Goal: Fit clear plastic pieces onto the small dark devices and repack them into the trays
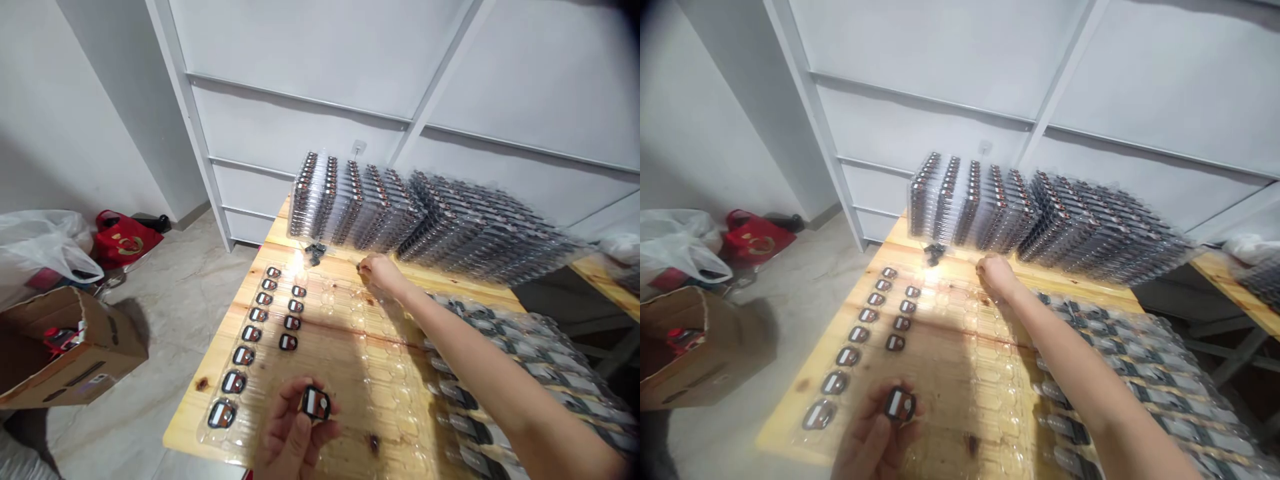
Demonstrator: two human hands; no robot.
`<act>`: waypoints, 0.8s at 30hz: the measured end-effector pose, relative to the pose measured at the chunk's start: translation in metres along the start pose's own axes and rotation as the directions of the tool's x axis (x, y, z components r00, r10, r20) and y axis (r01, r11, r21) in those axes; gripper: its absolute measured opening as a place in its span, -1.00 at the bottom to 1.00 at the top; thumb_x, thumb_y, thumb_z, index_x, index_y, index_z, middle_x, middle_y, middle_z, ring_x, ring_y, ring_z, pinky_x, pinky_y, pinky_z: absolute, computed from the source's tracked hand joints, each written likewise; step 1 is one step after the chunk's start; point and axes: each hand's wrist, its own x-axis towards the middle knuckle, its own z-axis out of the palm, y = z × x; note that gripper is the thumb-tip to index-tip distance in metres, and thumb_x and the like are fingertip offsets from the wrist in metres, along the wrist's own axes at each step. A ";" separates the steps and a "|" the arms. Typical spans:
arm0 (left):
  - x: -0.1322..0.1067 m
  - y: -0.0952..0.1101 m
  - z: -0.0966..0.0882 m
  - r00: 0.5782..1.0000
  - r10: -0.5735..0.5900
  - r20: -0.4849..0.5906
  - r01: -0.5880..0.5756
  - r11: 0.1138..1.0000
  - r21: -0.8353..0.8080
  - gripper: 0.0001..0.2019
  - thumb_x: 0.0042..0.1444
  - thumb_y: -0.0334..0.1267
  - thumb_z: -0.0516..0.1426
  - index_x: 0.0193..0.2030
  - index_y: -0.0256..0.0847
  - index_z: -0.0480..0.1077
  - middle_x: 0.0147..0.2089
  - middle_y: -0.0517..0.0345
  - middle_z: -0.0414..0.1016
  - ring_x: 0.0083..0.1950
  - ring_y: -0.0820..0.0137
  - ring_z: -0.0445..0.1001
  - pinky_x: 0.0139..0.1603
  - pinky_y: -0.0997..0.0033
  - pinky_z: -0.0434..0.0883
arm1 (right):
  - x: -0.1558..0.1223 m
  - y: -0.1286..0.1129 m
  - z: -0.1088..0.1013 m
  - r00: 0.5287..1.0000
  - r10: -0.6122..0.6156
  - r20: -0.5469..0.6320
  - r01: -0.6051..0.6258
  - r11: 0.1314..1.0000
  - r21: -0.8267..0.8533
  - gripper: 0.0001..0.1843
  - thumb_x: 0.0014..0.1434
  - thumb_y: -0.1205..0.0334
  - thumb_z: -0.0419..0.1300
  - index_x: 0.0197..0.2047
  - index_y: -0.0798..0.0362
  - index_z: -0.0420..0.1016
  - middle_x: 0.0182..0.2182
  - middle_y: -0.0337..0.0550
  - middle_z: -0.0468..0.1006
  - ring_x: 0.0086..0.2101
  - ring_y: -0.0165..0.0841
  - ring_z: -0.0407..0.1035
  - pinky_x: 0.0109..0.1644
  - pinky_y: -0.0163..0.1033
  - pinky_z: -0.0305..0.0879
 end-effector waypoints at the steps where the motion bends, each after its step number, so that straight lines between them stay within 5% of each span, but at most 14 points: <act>1: 0.000 0.000 0.001 1.000 -0.002 0.006 0.002 1.000 -0.001 -0.75 -0.20 -0.26 0.31 -0.29 -0.17 0.49 -0.22 0.11 0.46 -0.30 0.39 0.48 -0.38 0.56 0.50 | 0.000 0.000 0.001 1.000 0.027 -0.009 -0.027 1.000 0.009 -0.86 0.07 0.37 0.10 -0.37 0.17 0.49 -0.35 -0.07 0.46 -0.28 -0.39 0.30 -0.17 -0.42 0.09; 9: -0.005 0.000 0.002 0.999 -0.026 -0.028 0.024 0.998 -0.051 -0.71 -0.27 -0.27 0.34 -0.32 -0.18 0.48 -0.25 0.14 0.48 -0.32 0.38 0.49 -0.40 0.54 0.51 | 0.011 -0.001 0.008 0.991 0.137 -0.001 -0.135 0.976 0.172 -0.90 -0.08 0.40 0.20 -0.40 0.15 0.49 -0.42 -0.16 0.48 -0.38 -0.43 0.31 -0.31 -0.44 0.11; 14: 0.001 -0.006 -0.004 0.998 -0.045 0.038 0.048 0.996 -0.071 -0.75 -0.16 -0.28 0.30 -0.28 -0.19 0.46 -0.30 0.13 0.48 -0.28 0.37 0.49 -0.32 0.51 0.50 | -0.006 -0.017 -0.016 0.993 0.121 -0.012 -0.109 0.930 0.350 -0.86 0.00 0.35 0.16 -0.32 0.20 0.45 -0.41 -0.13 0.47 -0.41 -0.44 0.32 -0.34 -0.43 0.17; 18: 0.010 -0.008 -0.004 0.989 0.012 0.150 0.002 0.996 -0.093 -0.76 -0.11 -0.29 0.27 -0.23 -0.18 0.43 -0.27 0.13 0.47 -0.23 0.36 0.49 -0.27 0.48 0.49 | -0.062 -0.057 -0.063 1.000 -0.004 -0.027 0.018 0.833 0.553 -0.70 0.09 0.21 0.14 -0.11 0.16 0.34 -0.28 -0.16 0.45 -0.35 -0.49 0.34 -0.29 -0.45 0.25; 21: 0.012 -0.008 0.000 0.972 0.060 0.225 -0.042 0.996 -0.084 -0.77 -0.08 -0.29 0.25 -0.22 -0.17 0.41 -0.25 0.15 0.46 -0.21 0.37 0.49 -0.24 0.49 0.48 | -0.121 -0.092 -0.095 0.955 -0.266 -0.128 0.254 0.521 0.815 -0.71 0.03 0.18 0.24 -0.19 0.13 0.38 -0.31 -0.15 0.43 -0.33 -0.45 0.33 -0.24 -0.38 0.28; 24: 0.008 -0.010 0.004 0.959 0.100 0.267 -0.085 0.994 -0.067 -0.79 -0.04 -0.28 0.23 -0.21 -0.18 0.39 -0.21 0.16 0.43 -0.19 0.42 0.46 -0.19 0.48 0.46 | -0.169 -0.120 -0.106 0.891 -0.366 -0.269 0.433 0.506 0.746 -0.83 0.06 0.33 0.20 -0.22 0.09 0.41 -0.29 -0.14 0.41 -0.30 -0.45 0.31 -0.20 -0.35 0.26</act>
